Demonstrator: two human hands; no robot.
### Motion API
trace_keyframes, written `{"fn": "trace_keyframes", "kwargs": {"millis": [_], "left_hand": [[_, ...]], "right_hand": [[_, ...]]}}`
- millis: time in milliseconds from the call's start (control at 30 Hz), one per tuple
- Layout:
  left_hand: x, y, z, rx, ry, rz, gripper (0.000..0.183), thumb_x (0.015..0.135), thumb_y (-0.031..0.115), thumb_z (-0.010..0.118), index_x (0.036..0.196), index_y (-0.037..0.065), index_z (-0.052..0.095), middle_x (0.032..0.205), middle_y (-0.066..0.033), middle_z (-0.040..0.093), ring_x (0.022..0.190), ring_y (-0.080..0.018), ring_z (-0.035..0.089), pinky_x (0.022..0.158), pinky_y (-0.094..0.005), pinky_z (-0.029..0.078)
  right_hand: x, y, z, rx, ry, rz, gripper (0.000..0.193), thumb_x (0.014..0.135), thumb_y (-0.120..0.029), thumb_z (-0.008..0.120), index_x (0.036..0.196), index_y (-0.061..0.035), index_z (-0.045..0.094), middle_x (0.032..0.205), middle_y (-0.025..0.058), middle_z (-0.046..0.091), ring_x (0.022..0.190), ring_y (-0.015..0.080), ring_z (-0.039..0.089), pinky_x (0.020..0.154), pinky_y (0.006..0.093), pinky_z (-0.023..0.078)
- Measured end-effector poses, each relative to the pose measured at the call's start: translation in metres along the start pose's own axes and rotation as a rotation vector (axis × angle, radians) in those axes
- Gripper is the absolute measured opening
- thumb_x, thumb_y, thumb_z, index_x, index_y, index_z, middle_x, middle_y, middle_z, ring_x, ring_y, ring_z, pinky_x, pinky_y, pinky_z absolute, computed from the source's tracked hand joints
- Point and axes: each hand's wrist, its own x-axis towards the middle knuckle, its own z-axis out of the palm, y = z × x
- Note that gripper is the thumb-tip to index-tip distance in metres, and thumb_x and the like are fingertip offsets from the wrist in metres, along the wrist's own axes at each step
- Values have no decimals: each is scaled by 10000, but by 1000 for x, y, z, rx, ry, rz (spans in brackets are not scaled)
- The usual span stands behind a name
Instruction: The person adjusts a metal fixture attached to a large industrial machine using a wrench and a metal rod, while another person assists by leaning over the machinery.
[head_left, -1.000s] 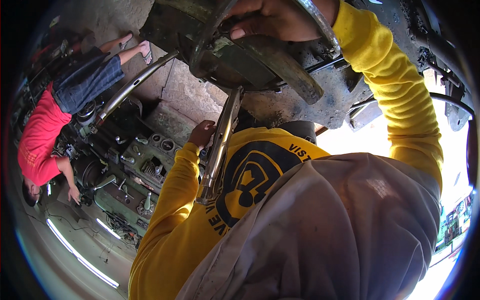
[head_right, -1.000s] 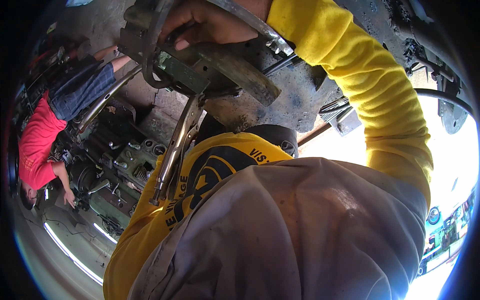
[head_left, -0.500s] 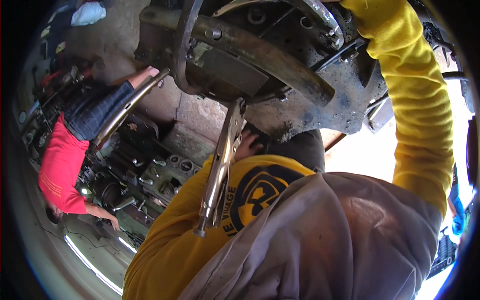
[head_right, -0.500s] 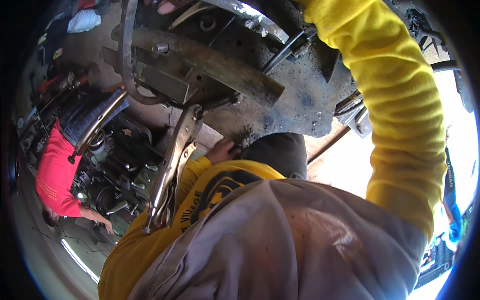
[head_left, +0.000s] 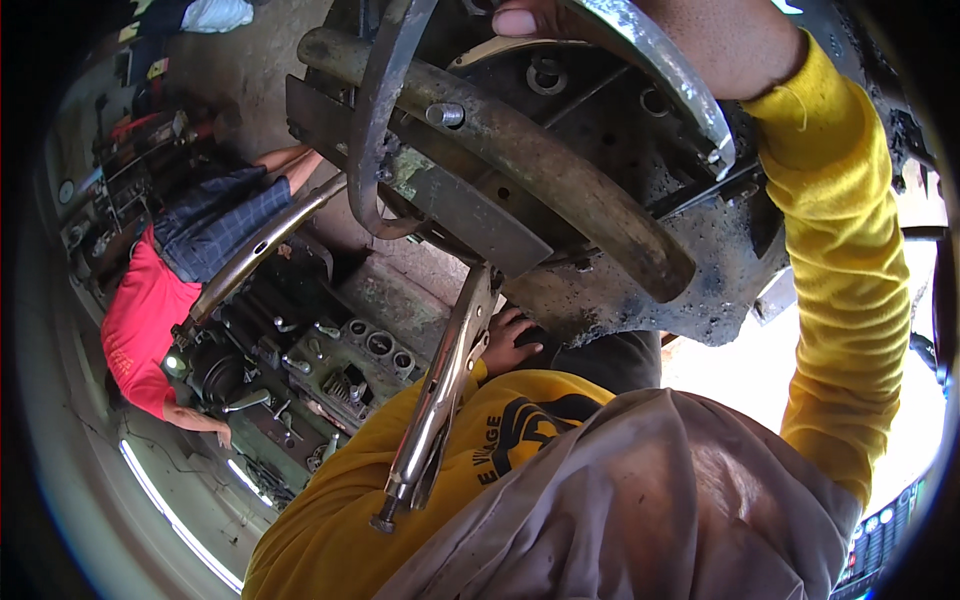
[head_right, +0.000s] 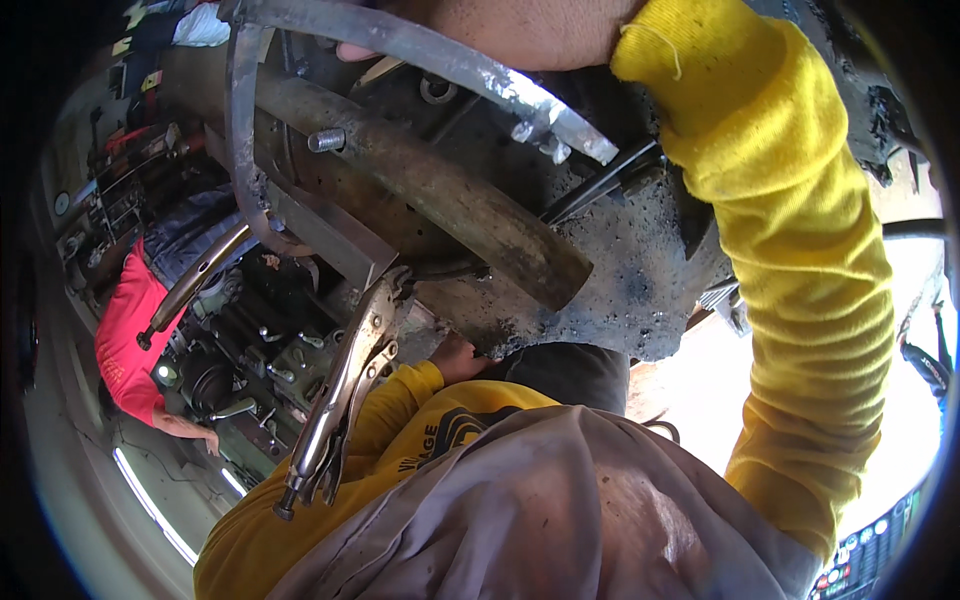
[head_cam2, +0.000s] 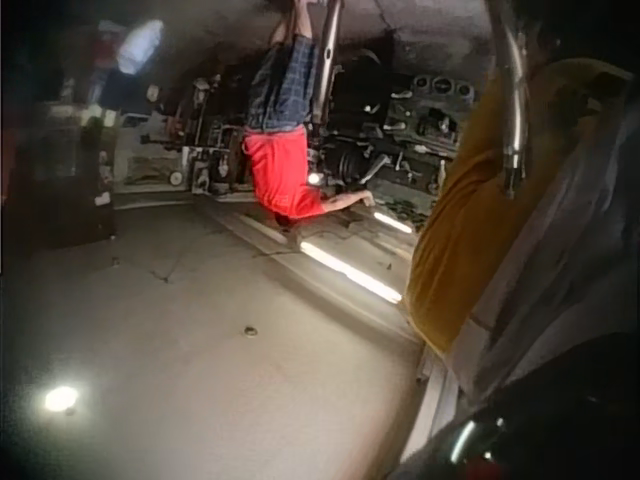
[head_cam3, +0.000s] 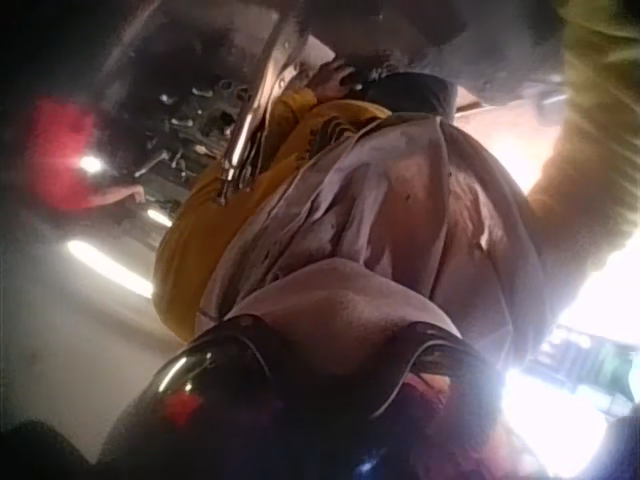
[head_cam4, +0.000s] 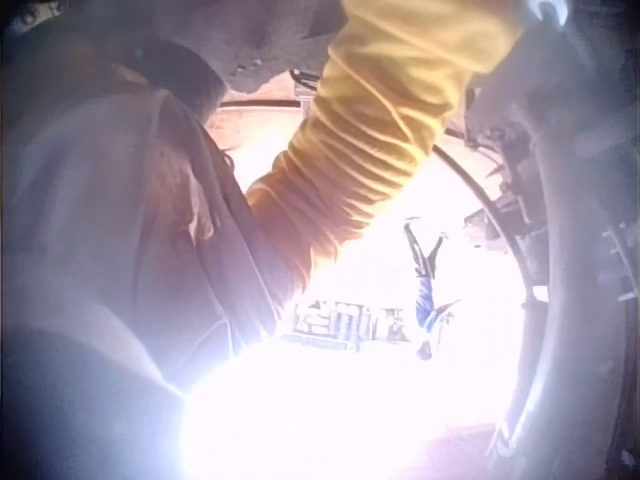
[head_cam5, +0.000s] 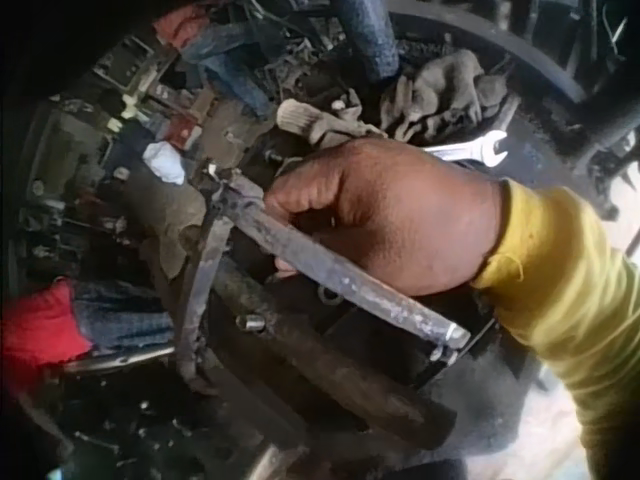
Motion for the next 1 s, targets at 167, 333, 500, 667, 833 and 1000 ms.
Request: {"fn": "trace_keyframes", "kwargs": {"millis": [167, 333, 500, 667, 833, 1000], "left_hand": [[6, -15, 19, 1, -15, -16, 620, 818, 566, 705, 1235, 112, 644, 1427, -221, 443, 1313, -422, 416, 1097, -498, 353], [3, 1, 6, -27, -48, -45, 599, 837, 534, 700, 1261, 116, 630, 1425, -217, 452, 1321, -412, 411, 1105, -476, 355], [0, 8, 5, -52, -28, -46, 590, 844, 516, 702, 1282, 129, 620, 1427, -207, 456, 1321, -403, 417, 1112, -468, 356], [2, 12, 3, -33, -92, -86, 593, 841, 514, 706, 1289, 136, 616, 1409, -205, 475, 1324, -396, 425, 1111, -468, 360], [2, 21, -3, -139, -118, -125, 607, 843, 497, 709, 1279, 87, 610, 1390, -211, 487, 1335, -389, 417, 1115, -463, 349], [-1, 32, -4, -243, -77, -131, 629, 844, 477, 714, 1267, 26, 599, 1395, -215, 488, 1363, -379, 390, 1124, -453, 328]], "right_hand": [[-3, -43, -3, -250, -23, 91, 228, 891, -91, 716, 1102, -17, 676, 963, 99, 709, 833, 164, 649, 733, 311, 526], [-3, -8, -1, 30, -33, 51, 210, 900, -104, 709, 1084, -11, 674, 930, 104, 706, 821, 164, 644, 738, 311, 520], [-2, -19, 0, -99, -115, -70, 243, 907, -151, 702, 1106, -16, 669, 938, 135, 701, 837, 234, 667, 749, 354, 525], [6, -17, 0, -257, -216, -175, 292, 901, -207, 700, 1136, -36, 667, 1000, 167, 695, 859, 320, 674, 771, 389, 530], [11, -15, 7, -275, -299, -171, 312, 899, -215, 700, 1154, -40, 665, 1025, 177, 692, 872, 335, 674, 788, 396, 532], [11, -17, 13, -300, -310, -186, 313, 897, -213, 700, 1155, -39, 665, 1027, 178, 691, 875, 336, 673, 790, 397, 532]]}}
